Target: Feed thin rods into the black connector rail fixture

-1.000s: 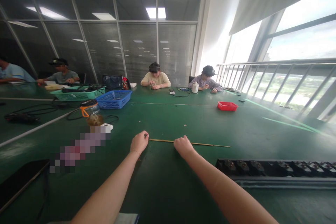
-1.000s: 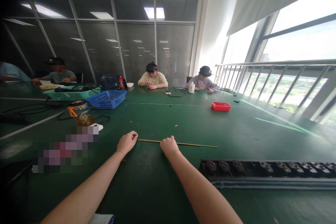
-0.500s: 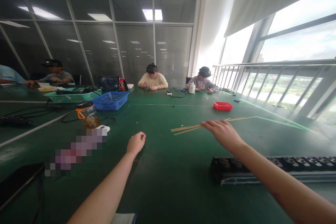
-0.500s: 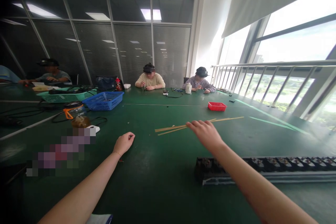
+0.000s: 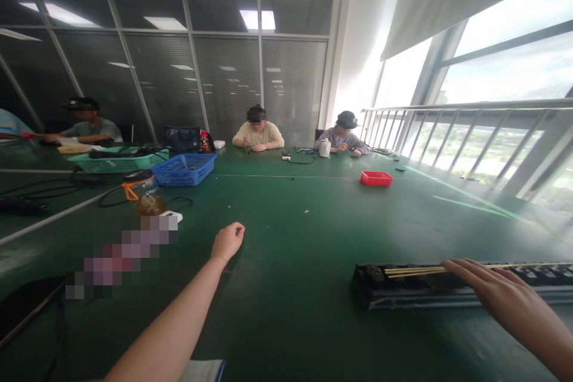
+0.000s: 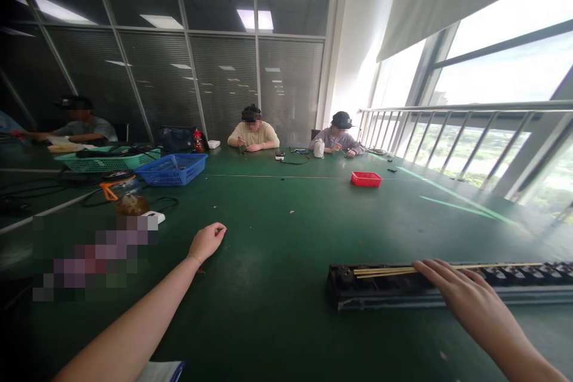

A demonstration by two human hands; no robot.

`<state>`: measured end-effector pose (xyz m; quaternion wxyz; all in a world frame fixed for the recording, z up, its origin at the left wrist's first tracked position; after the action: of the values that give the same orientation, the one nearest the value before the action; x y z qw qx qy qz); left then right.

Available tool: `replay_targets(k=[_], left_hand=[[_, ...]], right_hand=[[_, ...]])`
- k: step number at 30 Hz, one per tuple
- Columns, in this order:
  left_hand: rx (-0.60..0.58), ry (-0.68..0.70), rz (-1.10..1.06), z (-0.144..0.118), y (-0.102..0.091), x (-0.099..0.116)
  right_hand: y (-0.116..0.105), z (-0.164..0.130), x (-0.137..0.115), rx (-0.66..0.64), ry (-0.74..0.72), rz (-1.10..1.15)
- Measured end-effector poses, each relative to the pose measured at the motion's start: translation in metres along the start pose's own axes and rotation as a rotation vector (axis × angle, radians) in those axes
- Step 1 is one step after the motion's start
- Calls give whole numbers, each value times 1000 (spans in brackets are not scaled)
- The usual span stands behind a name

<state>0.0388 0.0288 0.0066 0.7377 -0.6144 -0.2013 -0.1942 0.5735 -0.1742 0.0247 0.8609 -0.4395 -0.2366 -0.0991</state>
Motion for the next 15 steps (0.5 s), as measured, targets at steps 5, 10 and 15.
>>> replay_targets(k=[5, 10, 15], left_hand=[[0, 2, -5, -1, -1, 1], [1, 10, -18, 0, 0, 0], [1, 11, -26, 0, 0, -2]], right_hand=[[2, 3, -4, -8, 16, 2], [-2, 8, -7, -51, 1, 41], [-3, 11, -23, -46, 0, 54]])
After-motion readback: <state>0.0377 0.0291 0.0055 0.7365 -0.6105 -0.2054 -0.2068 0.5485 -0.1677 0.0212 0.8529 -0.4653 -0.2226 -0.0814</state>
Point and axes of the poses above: each hand's wrist, its own z-axis towards the middle knuckle, its own y-axis out of the palm, x = y × z, the point moved 1 cm from there along z, towards the middle knuckle, and after that the axes turned 8 degrees about -z, right-handed, at the moved point
